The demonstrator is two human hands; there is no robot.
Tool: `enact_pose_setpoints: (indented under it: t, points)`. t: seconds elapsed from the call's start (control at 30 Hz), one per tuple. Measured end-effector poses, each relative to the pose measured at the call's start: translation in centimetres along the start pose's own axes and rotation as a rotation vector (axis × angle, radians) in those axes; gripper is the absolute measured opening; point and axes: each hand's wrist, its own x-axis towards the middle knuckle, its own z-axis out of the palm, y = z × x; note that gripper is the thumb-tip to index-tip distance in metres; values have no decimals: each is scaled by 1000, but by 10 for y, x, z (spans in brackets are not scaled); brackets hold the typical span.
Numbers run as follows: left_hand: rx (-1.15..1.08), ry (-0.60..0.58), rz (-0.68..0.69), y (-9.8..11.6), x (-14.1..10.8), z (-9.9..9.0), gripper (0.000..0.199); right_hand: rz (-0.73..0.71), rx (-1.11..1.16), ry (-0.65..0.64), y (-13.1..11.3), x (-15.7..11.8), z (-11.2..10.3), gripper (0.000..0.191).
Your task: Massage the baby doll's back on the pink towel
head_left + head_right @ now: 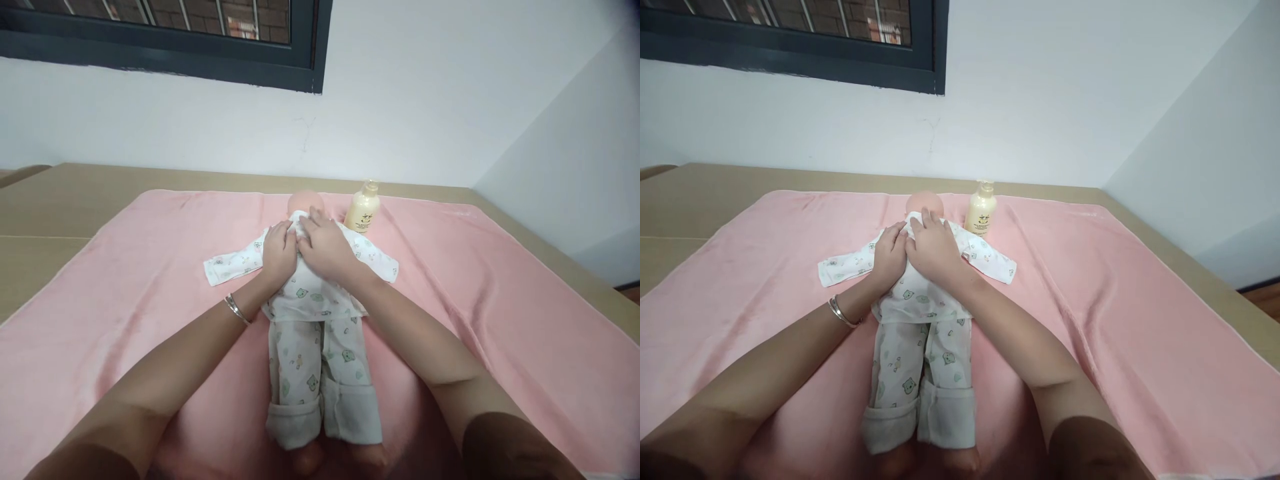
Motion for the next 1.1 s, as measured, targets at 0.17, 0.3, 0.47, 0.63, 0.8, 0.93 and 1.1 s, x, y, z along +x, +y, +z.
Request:
enact_pose_setpoints:
  t: [0.17, 0.3, 0.47, 0.63, 0.8, 0.93, 1.1]
  points:
    - [0, -7, 1, 1, 0, -1, 44, 50, -20, 41, 2, 1, 2, 52]
    - [9, -11, -11, 1, 0, -2, 43, 19, -10, 3, 7, 4, 4, 48]
    - [111, -20, 20, 2, -2, 2, 45, 42, -62, 34, 8, 9, 10, 51]
    - [195, -67, 26, 3, -1, 2, 43, 40, -103, -107, 8, 10, 17, 55]
    - [164, -92, 27, 6, 4, -2, 41, 6, -43, -206, 3, 5, 0, 58]
    - [214, -119, 63, 12, 3, -8, 41, -16, 168, -215, -2, -2, -35, 60]
    - [193, -171, 119, 43, -4, -17, 47, 84, 298, 52, 19, -6, -85, 65]
